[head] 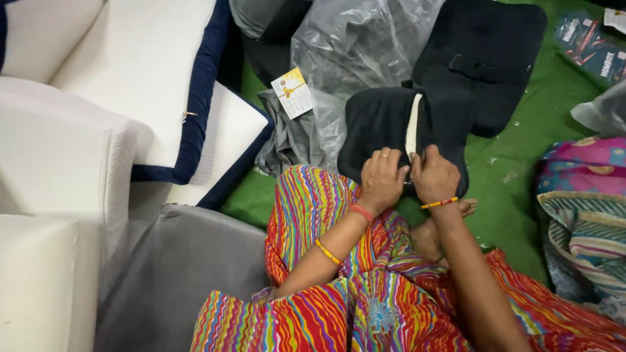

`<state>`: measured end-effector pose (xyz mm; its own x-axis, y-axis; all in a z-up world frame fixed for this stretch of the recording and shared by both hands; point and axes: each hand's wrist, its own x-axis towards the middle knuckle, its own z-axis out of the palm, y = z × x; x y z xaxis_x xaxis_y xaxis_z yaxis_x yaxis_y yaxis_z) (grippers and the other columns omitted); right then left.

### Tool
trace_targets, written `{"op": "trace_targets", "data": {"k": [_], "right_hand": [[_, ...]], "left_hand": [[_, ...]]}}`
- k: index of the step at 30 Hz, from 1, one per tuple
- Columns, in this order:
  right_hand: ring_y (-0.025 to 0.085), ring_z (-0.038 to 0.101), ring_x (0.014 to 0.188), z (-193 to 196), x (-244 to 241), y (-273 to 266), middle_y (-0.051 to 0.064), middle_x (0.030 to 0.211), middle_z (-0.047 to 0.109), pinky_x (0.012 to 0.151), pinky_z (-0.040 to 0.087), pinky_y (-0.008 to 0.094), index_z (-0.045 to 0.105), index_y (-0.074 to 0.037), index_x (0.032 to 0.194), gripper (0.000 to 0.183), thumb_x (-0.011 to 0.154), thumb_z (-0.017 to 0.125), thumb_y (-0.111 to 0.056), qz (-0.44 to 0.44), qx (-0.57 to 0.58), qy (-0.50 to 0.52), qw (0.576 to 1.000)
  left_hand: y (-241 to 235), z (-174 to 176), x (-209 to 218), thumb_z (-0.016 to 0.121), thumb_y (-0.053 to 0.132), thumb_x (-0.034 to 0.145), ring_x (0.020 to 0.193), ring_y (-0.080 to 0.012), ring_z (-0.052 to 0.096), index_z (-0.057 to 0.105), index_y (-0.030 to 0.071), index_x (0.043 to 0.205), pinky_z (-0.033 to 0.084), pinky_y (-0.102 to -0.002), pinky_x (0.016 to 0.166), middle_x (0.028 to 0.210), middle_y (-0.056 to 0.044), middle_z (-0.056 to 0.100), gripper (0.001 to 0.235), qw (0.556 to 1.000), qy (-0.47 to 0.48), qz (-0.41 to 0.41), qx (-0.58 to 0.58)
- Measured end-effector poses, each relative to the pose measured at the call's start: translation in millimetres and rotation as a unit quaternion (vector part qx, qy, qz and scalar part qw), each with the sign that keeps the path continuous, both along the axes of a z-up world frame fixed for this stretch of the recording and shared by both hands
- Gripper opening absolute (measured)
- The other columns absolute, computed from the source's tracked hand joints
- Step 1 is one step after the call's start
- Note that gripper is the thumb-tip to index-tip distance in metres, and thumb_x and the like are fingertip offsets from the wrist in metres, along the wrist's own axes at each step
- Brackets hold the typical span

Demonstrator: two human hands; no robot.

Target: Put foam pillow cores into black fabric covers and fasten straps.

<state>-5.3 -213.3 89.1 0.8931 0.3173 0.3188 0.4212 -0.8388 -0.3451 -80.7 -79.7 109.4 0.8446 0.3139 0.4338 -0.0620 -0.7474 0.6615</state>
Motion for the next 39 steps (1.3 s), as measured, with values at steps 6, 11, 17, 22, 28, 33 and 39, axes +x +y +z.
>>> {"op": "trace_targets", "data": {"k": [6, 11, 17, 22, 28, 33, 39], "right_hand": [[0.039, 0.068, 0.069, 23.4, -10.4, 5.2, 0.018, 0.075, 0.067, 0.062, 0.051, 0.049, 0.063, -0.006, 0.084, 0.034, 0.102, 0.062, -0.036, 0.133, 0.102, 0.165, 0.972], [0.031, 0.065, 0.066, 37.2, 5.1, -2.0, 0.014, 0.073, 0.069, 0.058, 0.049, 0.041, 0.071, -0.008, 0.088, 0.025, 0.100, 0.068, -0.030, 0.161, 0.090, 0.196, 0.963], [0.011, 0.058, 0.065, 27.0, 44.1, -12.8, 0.004, 0.075, 0.064, 0.059, 0.047, 0.028, 0.066, -0.004, 0.095, 0.024, 0.100, 0.076, -0.026, 0.059, 0.303, 0.221, 0.925], [0.020, 0.064, 0.066, 30.9, 74.3, 19.8, 0.009, 0.076, 0.067, 0.062, 0.050, 0.034, 0.066, -0.003, 0.100, 0.030, 0.099, 0.079, -0.030, 0.032, 0.230, 0.082, 0.969], [0.035, 0.070, 0.071, -6.6, 118.4, 17.6, 0.016, 0.077, 0.070, 0.066, 0.053, 0.046, 0.069, -0.005, 0.088, 0.044, 0.097, 0.083, -0.045, -0.080, 0.140, 0.043, 0.986], [0.038, 0.071, 0.074, 12.9, 130.9, 17.3, 0.015, 0.077, 0.071, 0.068, 0.054, 0.049, 0.069, -0.007, 0.089, 0.028, 0.089, 0.081, -0.033, -0.053, 0.095, 0.004, 0.994], [0.041, 0.069, 0.071, 38.4, 120.8, 13.3, 0.016, 0.078, 0.071, 0.064, 0.053, 0.053, 0.067, -0.011, 0.087, 0.014, 0.084, 0.076, -0.020, -0.091, -0.064, -0.033, 0.993]], "left_hand": [[7.7, -10.0, -5.7, 0.067, 0.017, 0.090, 0.098, -0.0327, 0.058, 0.060, 0.010, 0.109, 0.047, -0.046, 0.081, 0.100, -0.012, 0.058, 0.021, 1.000, -0.018, -0.009, 0.005], [20.5, -13.1, 0.3, 0.065, 0.017, 0.093, 0.097, -0.0317, 0.063, 0.062, 0.013, 0.110, 0.051, -0.045, 0.083, 0.100, -0.010, 0.060, 0.018, 0.997, -0.003, -0.057, -0.044], [21.4, -1.5, 50.0, 0.069, 0.029, 0.091, 0.097, -0.0324, 0.068, 0.060, 0.011, 0.118, 0.054, -0.044, 0.080, 0.109, -0.011, 0.065, 0.034, 0.989, 0.005, 0.009, -0.145], [22.3, -0.3, 130.4, 0.071, 0.034, 0.088, 0.093, -0.0384, 0.069, 0.057, 0.008, 0.115, 0.054, -0.049, 0.073, 0.107, -0.017, 0.066, 0.040, 0.996, 0.014, 0.056, -0.074], [21.5, -21.2, 168.2, 0.067, 0.026, 0.090, 0.076, -0.0390, 0.071, 0.055, 0.010, 0.097, 0.055, -0.051, 0.063, 0.089, -0.016, 0.068, 0.021, 0.998, 0.032, 0.014, 0.061], [8.0, -15.4, 164.1, 0.059, 0.018, 0.097, 0.077, -0.0358, 0.071, 0.054, 0.010, 0.099, 0.056, -0.047, 0.065, 0.090, -0.014, 0.066, 0.010, 0.997, 0.021, 0.000, 0.069], [-15.9, 2.8, 118.1, 0.059, 0.013, 0.091, 0.089, -0.0354, 0.068, 0.054, 0.010, 0.104, 0.056, -0.048, 0.073, 0.100, -0.014, 0.064, 0.014, 0.997, 0.024, 0.065, 0.039]]}}
